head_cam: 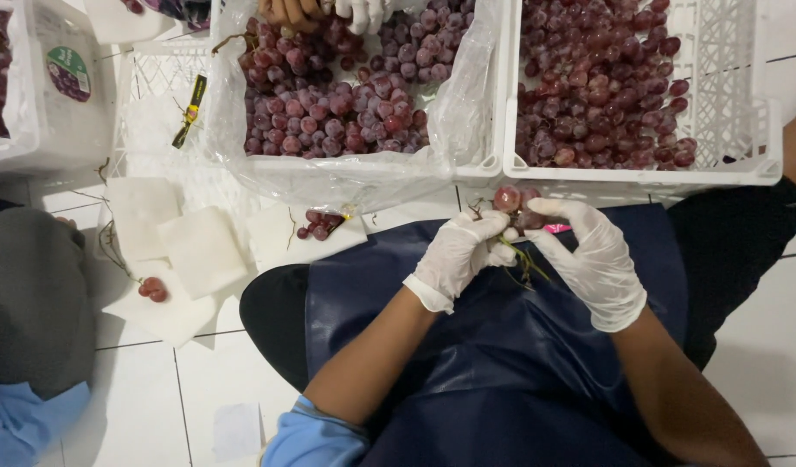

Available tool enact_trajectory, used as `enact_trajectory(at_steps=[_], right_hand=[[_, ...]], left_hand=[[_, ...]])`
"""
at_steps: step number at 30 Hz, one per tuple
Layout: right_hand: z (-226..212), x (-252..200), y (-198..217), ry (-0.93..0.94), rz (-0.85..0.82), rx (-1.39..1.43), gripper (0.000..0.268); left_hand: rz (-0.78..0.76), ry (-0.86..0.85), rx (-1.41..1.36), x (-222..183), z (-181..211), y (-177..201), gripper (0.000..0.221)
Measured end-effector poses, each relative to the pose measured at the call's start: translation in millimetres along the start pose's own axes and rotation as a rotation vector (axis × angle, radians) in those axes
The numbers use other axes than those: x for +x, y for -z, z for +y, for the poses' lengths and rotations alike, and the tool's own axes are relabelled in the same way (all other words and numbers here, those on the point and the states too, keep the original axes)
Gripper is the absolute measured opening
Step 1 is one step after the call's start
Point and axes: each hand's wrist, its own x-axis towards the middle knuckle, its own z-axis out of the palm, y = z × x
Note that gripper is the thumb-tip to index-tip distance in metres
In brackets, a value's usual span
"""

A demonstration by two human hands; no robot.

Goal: The person sorts grapes by hand and using a knife, moving clusters from one crate to another while seated on the floor.

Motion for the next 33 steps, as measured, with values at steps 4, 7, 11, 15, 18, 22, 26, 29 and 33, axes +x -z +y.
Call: enact_trajectory(at_steps=[4,7,11,15,18,22,26,29,33], right_hand=[[0,-1,-3,-0.007,-0.015,0.048,0.039],[5,-3,-8,0.033,0.02,0.006,0.041],[3,-2,-7,0.068,-0.012,-0.025,0.042],[6,0,-16,0.096,-0.077,-0.142,0.045],[17,5,-21,0.043,-0.167,-0.368,0.033],[26,13,-51,-0.103,-0.319,-0.455,0.029],[33,23,-76,-0.128,-0.493,-0.549,0.032],[68,30,-92,-0.119,-0.577,-0.488,0.025],[92,39,-103,-0.196,-0.611,-0.308,0.023]], left_hand=[[0.014,-0.027,-0.038,-1,-3,-2,0.009],[0.028,-0.037,-0.033,5,-13,0,0.012],[0.065,-0.038,-0.037,11,-25,8,0.012],[0.168,-0.04,-0.008,20,-37,22,0.017],[0.25,0.002,0.433,38,-30,40,0.011],[0.352,-0.052,0.924,18,-17,52,0.022],[0.312,-0.026,1.089,28,-24,81,0.029],[0.302,0.003,1.121,32,-26,94,0.029],[0.283,0.038,1.092,23,-14,101,0.036]])
